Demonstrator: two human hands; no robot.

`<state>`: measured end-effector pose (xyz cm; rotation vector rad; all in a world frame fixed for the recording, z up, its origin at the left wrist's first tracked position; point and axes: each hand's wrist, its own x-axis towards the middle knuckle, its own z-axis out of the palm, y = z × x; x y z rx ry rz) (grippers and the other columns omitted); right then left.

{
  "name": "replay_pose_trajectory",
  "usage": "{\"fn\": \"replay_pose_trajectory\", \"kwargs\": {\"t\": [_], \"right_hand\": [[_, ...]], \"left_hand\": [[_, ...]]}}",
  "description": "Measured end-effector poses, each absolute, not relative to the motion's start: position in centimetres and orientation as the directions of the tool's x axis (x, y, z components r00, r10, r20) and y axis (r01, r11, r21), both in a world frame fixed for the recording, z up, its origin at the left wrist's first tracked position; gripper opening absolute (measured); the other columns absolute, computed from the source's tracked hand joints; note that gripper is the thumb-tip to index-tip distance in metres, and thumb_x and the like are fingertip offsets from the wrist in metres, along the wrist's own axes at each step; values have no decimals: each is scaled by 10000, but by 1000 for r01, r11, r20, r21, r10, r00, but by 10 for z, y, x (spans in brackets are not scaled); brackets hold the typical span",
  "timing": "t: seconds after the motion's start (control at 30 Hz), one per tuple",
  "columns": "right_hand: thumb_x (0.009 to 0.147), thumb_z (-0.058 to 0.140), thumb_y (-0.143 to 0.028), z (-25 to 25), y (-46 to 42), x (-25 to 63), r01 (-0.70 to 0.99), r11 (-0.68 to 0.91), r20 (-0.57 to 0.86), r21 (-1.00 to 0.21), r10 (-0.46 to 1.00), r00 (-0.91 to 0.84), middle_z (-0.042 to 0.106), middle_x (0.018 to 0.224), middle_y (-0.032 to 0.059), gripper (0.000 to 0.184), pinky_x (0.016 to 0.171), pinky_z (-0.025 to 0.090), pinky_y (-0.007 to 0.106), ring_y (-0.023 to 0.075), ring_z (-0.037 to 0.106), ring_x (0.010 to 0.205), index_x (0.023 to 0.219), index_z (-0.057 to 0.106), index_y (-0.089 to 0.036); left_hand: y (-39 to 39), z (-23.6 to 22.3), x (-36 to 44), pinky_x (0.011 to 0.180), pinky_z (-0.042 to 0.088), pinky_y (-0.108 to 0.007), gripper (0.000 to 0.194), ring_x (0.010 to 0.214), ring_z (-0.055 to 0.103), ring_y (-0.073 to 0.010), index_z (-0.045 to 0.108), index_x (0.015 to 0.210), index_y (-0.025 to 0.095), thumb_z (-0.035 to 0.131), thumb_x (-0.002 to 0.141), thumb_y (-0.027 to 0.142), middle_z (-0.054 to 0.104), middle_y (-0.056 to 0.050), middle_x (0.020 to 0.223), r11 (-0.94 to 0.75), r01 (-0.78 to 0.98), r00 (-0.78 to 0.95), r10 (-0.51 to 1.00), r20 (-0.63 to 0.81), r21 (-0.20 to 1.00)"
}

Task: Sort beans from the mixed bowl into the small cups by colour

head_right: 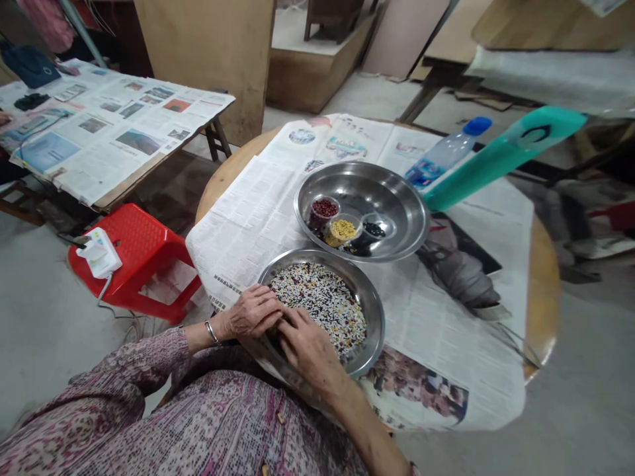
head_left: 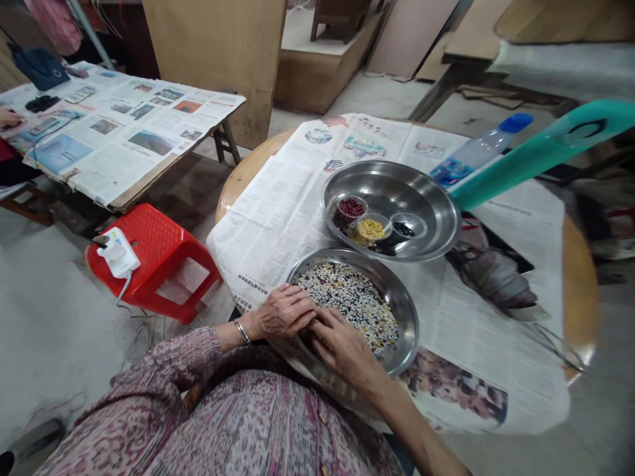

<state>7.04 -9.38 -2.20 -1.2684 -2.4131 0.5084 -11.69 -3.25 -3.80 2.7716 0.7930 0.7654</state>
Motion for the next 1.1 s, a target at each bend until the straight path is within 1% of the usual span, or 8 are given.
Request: {"fn": "replay_pose_trajectory", "kwargs": {"t": [0.1, 0.23, 0.4, 0.53, 0.67, 0.77, 0.97, 1.1], "right_hand": [[905, 479, -186, -30, -81, 89, 796, 497, 218, -346, 868, -447, 646, 1095, 75, 247, 871, 509, 386, 226, 538, 1013, 1045, 676, -238], [910, 478, -239, -36, -66, 121, 948, 259, 298, -186, 934, -196, 632, 1096, 102, 236, 829, 497, 386, 240, 543, 994, 1028, 680, -208], [931, 469, -401, -30, -79, 133, 967, 128, 229, -221, 971, -76, 616, 1073, 106, 307, 792, 495, 373, 238, 572, 945, 1105, 629, -204], [870, 575, -503, -31, -102, 113, 902, 193, 139, -387, 979, -150, 595, 1071, 104, 465, 790, 515, 362, 227, 606, 912, 1218, 560, -195], [898, 510, -258, -35, -106, 81, 786, 251, 90, -564, 966, -244, 602, 1045, 76, 245, 790, 513, 328, 189, 615, 890, 1127, 593, -224], [904, 426, -143, -32, -89, 63, 717, 283, 128, -637, 956, -264, 623, 952, 53, 239, 791, 500, 308, 171, 605, 857, 1015, 622, -223], [927, 490, -239, -22, -33, 62, 769, 495, 226, -403, 869, -441, 677, 1079, 93, 194, 929, 468, 409, 253, 554, 1040, 986, 672, -203], [922, 503, -252, -25, -21, 90, 828, 474, 225, -300, 879, -421, 664, 1103, 114, 193, 935, 474, 432, 264, 559, 1062, 979, 678, -194]], "left_hand": [[-32, -40, -117, 767, 423, -336, 305, 807, 556, -175, 600, 875, 163, 372, 1013, 313, 624, -43, 777, -854, 447, 736, 520, 433, 265], [-31, -42, -117, 761, 401, -338, 319, 762, 542, -165, 590, 824, 173, 381, 1010, 325, 616, -27, 737, -870, 425, 752, 493, 438, 250], [-31, -41, -116, 764, 391, -328, 297, 755, 534, -160, 583, 819, 171, 392, 1004, 303, 625, -23, 742, -872, 418, 734, 489, 472, 254], [-31, -42, -116, 766, 388, -330, 311, 759, 539, -164, 591, 827, 171, 387, 1011, 318, 624, -26, 744, -874, 414, 739, 486, 467, 254], [-31, -42, -116, 754, 397, -335, 322, 766, 546, -171, 593, 834, 165, 384, 1015, 330, 615, -30, 743, -864, 433, 735, 503, 455, 256], [-32, -41, -115, 752, 412, -329, 311, 790, 559, -176, 595, 856, 157, 382, 1014, 321, 621, -40, 765, -858, 447, 710, 512, 483, 252], [-31, -40, -116, 773, 422, -327, 308, 807, 568, -178, 576, 810, 162, 394, 1011, 307, 623, -45, 766, -869, 445, 715, 491, 497, 219], [-31, -39, -116, 760, 415, -319, 305, 772, 561, -168, 566, 782, 166, 418, 1007, 310, 614, -31, 737, -873, 437, 717, 483, 503, 216]]}}
